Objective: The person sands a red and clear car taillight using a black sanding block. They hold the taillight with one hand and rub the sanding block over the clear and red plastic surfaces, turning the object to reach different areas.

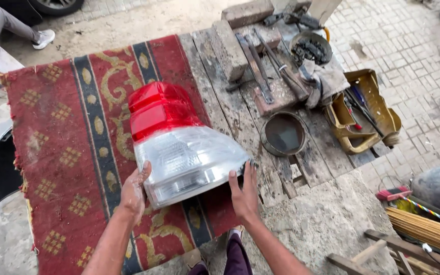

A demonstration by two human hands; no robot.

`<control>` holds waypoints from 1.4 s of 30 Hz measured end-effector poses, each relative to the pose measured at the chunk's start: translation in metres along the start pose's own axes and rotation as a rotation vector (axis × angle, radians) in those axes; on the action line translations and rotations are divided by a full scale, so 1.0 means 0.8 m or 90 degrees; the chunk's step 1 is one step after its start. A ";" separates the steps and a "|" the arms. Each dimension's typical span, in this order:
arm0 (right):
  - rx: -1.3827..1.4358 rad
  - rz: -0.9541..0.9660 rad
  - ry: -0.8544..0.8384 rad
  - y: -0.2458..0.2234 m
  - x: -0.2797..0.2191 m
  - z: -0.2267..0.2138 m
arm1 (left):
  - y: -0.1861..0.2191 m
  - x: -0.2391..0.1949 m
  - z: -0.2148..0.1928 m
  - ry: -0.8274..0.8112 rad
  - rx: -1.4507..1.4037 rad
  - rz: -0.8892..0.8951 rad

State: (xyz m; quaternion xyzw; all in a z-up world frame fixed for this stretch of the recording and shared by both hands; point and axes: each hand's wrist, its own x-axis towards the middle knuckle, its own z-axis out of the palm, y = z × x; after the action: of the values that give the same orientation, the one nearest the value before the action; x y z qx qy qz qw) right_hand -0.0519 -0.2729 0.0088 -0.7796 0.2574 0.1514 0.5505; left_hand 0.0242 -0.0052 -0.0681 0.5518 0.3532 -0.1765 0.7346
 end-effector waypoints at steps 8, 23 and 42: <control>-0.056 0.037 0.048 0.002 0.018 0.016 | -0.035 0.052 -0.028 -0.016 -0.020 0.013; -0.169 -0.137 0.028 0.008 0.034 0.018 | -0.005 -0.015 0.010 0.025 0.015 0.043; -0.272 -0.191 -0.040 -0.013 -0.020 0.032 | -0.007 -0.049 0.021 0.030 0.263 -0.002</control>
State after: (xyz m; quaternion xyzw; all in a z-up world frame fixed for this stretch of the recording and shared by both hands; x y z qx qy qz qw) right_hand -0.0578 -0.2423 0.0160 -0.9027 0.0837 0.1428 0.3972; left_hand -0.0011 -0.0282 -0.0413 0.6941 0.3277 -0.2333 0.5969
